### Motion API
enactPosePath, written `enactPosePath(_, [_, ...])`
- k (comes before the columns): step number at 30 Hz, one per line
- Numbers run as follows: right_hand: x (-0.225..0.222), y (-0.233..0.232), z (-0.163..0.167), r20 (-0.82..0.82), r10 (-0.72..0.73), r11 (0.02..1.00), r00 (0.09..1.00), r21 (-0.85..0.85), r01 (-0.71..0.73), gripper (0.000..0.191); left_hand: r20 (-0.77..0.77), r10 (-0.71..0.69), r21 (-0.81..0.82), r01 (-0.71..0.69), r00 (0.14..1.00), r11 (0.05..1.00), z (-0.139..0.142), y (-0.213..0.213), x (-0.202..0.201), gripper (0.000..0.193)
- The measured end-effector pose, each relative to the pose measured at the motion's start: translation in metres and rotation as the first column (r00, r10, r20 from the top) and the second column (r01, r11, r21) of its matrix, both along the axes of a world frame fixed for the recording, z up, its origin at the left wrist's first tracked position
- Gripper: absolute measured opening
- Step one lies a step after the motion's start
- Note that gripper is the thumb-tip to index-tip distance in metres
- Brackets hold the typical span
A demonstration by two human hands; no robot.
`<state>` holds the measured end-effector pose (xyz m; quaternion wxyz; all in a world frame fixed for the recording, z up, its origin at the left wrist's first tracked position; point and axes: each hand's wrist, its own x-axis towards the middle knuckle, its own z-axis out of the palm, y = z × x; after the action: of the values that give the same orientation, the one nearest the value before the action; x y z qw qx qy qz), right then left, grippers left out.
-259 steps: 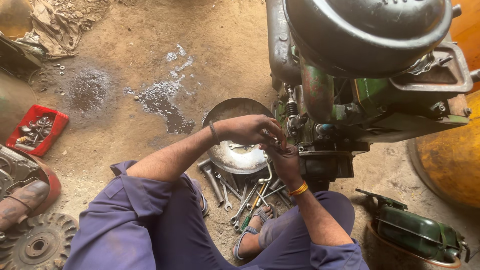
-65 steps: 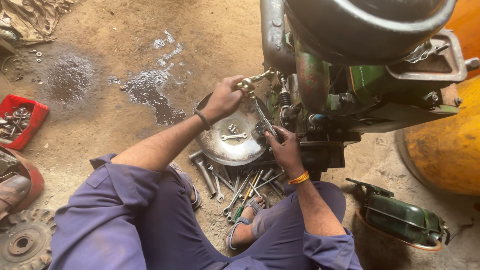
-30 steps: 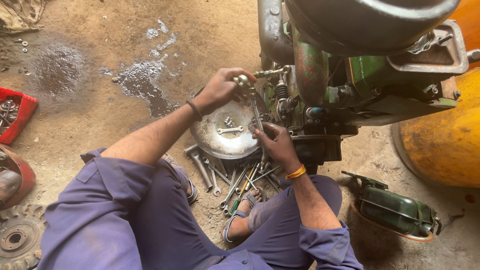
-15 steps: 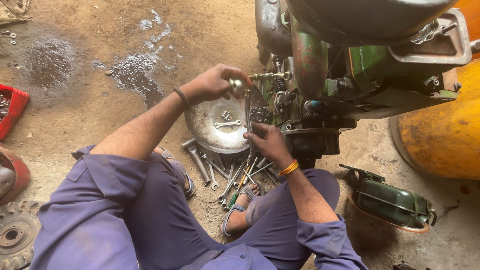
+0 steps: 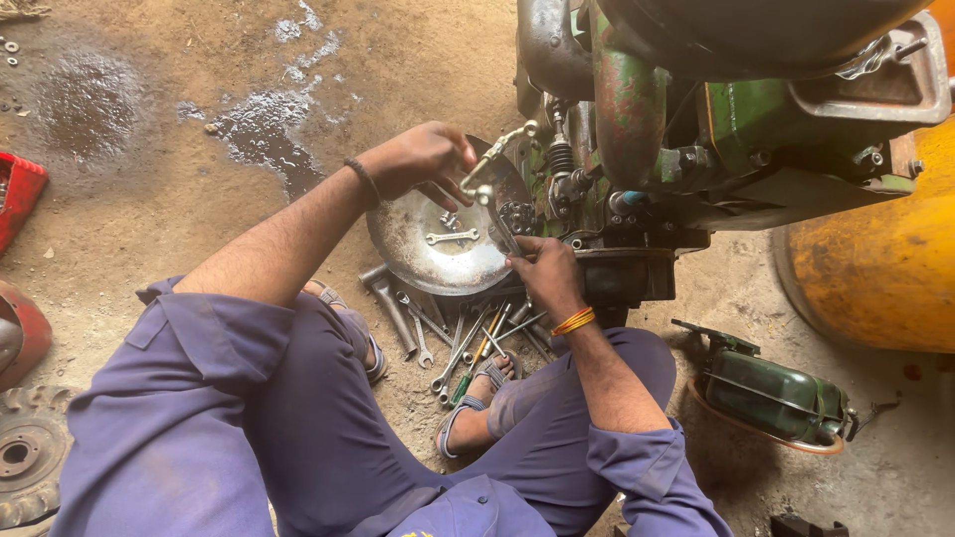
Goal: The person sits on the ground and uses a wrench to loosen and remove a bolt from a green engine. They then detach a metal pipe and place it into a metal pan on the floor.
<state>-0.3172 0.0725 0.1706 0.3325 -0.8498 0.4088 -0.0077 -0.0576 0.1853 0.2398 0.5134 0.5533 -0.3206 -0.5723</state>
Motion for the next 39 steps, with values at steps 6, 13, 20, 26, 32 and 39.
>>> enactPosePath(6, [0.004,0.010,0.008,-0.014,0.006,0.998,1.000,-0.058,-0.007,0.036,0.158,-0.018,0.286,-0.029,0.987,0.958,0.000,-0.014,-0.013,0.038])
enactPosePath(13, [0.008,0.007,0.017,0.169,0.171,0.980,0.971,0.073,-0.185,0.042,0.321,-0.083,0.171,0.028,0.943,0.985,-0.010,-0.014,-0.018,0.036])
enactPosePath(20, [-0.005,-0.025,0.024,0.716,0.017,0.951,0.698,0.205,-0.233,0.054,0.633,-0.131,0.076,0.106,0.763,0.991,-0.030,-0.024,-0.025,0.041])
enactPosePath(26, [-0.006,-0.026,0.023,0.728,-0.127,0.900,0.674,0.370,-0.231,0.042,0.603,-0.217,0.146,0.161,0.768,0.976,-0.035,-0.028,-0.032,0.043])
enactPosePath(32, [-0.011,-0.031,0.026,0.743,-0.198,0.837,0.640,0.467,-0.283,0.028,0.364,-0.276,0.266,0.184,0.889,0.946,-0.015,-0.019,-0.044,0.035])
enactPosePath(39, [-0.010,-0.032,0.024,0.716,-0.203,0.847,0.669,0.471,-0.247,0.034,0.309,-0.268,0.208,0.210,0.913,0.955,-0.004,-0.007,-0.049,0.034])
